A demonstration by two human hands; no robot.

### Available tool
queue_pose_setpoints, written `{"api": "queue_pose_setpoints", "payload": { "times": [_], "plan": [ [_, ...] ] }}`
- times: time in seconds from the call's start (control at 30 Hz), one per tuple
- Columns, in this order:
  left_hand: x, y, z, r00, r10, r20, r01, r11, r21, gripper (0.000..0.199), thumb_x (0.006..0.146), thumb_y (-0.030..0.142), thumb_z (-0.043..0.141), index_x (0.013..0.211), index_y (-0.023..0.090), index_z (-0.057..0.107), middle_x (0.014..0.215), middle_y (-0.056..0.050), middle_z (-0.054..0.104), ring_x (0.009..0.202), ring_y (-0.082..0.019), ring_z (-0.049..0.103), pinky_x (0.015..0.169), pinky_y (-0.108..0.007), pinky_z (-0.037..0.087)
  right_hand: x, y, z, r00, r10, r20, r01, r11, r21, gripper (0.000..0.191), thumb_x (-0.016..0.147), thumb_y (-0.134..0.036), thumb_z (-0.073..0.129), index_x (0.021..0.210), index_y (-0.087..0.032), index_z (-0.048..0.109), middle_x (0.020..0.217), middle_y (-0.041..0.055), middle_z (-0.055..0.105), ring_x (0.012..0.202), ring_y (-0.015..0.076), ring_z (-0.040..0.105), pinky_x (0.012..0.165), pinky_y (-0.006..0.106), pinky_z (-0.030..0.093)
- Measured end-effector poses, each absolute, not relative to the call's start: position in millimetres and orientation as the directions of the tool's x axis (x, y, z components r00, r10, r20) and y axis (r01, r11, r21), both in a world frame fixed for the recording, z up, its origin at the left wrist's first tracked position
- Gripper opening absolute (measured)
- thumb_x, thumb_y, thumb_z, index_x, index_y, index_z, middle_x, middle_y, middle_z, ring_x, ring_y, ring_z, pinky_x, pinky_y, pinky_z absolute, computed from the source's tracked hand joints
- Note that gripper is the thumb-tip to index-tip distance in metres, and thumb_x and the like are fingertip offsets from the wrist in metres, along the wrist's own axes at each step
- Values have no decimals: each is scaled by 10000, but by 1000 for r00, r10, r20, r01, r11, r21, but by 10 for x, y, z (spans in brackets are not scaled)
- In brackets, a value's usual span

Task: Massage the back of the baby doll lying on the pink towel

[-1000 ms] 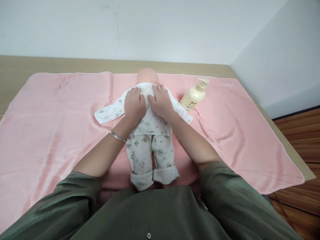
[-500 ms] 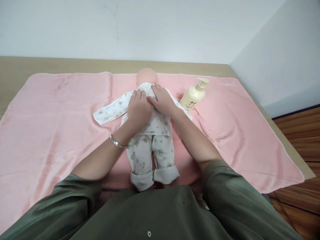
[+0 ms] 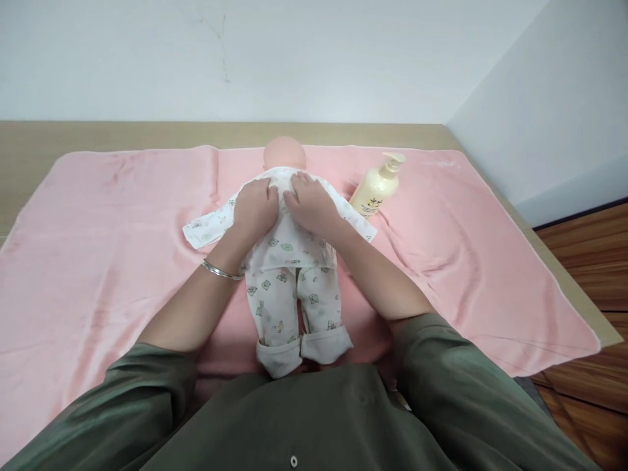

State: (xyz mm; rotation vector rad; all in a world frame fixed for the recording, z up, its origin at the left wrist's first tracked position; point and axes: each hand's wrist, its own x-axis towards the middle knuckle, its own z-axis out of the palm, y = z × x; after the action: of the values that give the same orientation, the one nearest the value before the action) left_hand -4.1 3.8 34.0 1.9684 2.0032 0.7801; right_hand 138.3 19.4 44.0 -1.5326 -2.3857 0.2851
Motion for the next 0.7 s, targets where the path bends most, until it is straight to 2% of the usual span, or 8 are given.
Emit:
{"api": "queue_pose_setpoints", "payload": {
  "times": [0.1, 0.17, 0.3, 0.4, 0.47, 0.57, 0.7],
  "plan": [
    [126, -82, 356, -37, 955, 296, 890, -103, 444, 391, 937, 234, 310, 1040, 110, 667, 1180, -237, 707, 1215, -375, 631, 1123, -544, 473, 1442, 370, 413, -279, 952, 125, 875, 306, -376, 537, 1077, -328, 334, 1443, 12, 533, 1546, 228, 522, 1476, 331, 470, 1301, 519, 313],
    [164, -94, 350, -24, 948, 317, 868, -137, 476, 405, 929, 198, 312, 1083, 103, 675, 1245, -228, 698, 1281, -359, 610, 1184, -530, 445, 1425, 347, 411, -259, 958, 126, 883, 288, -371, 553, 1078, -327, 325, 1474, 16, 502, 1569, 231, 499, 1491, 336, 450, 1306, 539, 296],
    [33, 46, 318, -83, 974, 212, 795, -63, 603, 437, 885, 183, 350, 1156, 143, 690, 1360, -167, 688, 1329, -315, 602, 1222, -491, 444, 1261, 5, 449, -251, 962, 109, 919, 272, -285, 601, 1076, -321, 336, 1584, -5, 380, 1655, 247, 370, 1566, 410, 333, 1298, 636, 263],
    [-67, 130, 319, -117, 981, 154, 786, -4, 618, 452, 910, 219, 328, 1194, 151, 673, 1384, -174, 672, 1328, -326, 605, 1210, -509, 452, 1150, -227, 468, -277, 954, 113, 929, 296, -221, 633, 1066, -297, 347, 1642, -40, 288, 1710, 252, 243, 1608, 461, 222, 1282, 705, 245],
    [-63, 115, 337, -122, 980, 156, 804, 6, 594, 428, 932, 229, 315, 1163, 150, 666, 1330, -190, 684, 1306, -335, 615, 1199, -519, 455, 1148, -236, 467, -307, 945, 110, 920, 324, -220, 630, 1066, -287, 340, 1648, -54, 281, 1717, 243, 228, 1617, 454, 205, 1284, 699, 257],
    [36, 7, 372, -91, 977, 193, 859, -21, 511, 382, 950, 221, 300, 1055, 140, 658, 1186, -212, 701, 1252, -357, 632, 1177, -545, 459, 1249, -32, 459, -314, 947, 74, 903, 321, -285, 620, 1078, -311, 322, 1638, -44, 304, 1710, 222, 268, 1617, 417, 230, 1315, 637, 255],
    [179, -112, 356, 4, 961, 277, 888, -130, 440, 416, 956, 193, 252, 1069, 114, 645, 1227, -231, 678, 1296, -373, 594, 1189, -562, 436, 1381, 271, 451, -286, 957, 54, 888, 286, -359, 636, 1069, -331, 352, 1612, -3, 327, 1706, 196, 299, 1623, 379, 227, 1349, 586, 199]
  ]
}}
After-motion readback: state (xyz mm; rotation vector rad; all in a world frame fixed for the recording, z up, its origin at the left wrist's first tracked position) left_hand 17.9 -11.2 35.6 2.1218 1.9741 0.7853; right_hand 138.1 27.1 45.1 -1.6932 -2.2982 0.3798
